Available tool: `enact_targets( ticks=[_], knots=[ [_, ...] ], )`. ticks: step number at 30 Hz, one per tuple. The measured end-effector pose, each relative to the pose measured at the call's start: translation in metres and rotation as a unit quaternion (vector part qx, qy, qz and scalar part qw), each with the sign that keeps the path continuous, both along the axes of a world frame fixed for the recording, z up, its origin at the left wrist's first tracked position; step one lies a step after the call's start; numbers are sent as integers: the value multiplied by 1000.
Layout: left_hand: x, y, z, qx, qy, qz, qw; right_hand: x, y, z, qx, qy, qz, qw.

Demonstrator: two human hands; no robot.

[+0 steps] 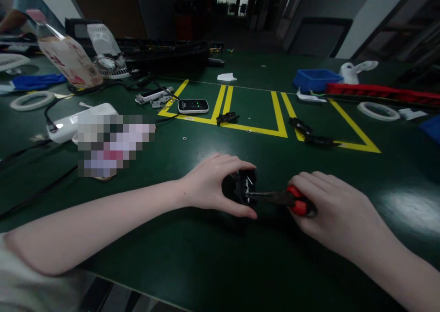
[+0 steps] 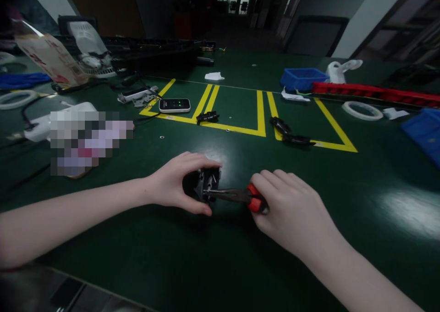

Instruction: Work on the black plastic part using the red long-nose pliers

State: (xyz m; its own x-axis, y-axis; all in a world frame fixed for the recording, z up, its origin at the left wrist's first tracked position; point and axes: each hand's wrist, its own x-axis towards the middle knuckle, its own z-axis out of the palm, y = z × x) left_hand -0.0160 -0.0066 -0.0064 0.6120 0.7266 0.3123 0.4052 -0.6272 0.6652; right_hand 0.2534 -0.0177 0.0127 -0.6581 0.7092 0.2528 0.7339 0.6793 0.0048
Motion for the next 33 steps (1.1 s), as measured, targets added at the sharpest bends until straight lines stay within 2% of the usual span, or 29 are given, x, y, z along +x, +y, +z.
enact_targets(
  ticks=[4,9,18,25,33],
  knots=[
    [-1,1,-1,-2,6,-13,1000,-3,-2,5,26,-19,-2,999],
    [0,1,0,0,26,-22,999,-2,-5,1,4,-26,5,1000],
    [1,2,-2,-12,24,-22,999,-4,-2,4,43,-41,-5,998],
    [3,3,0,-11,96,-4,995,-11,-4,-9,-16,-37,-22,999],
    [4,8,-4,-14,143,-14,990,-6,4,1,-73,-9,-53,996]
  ],
)
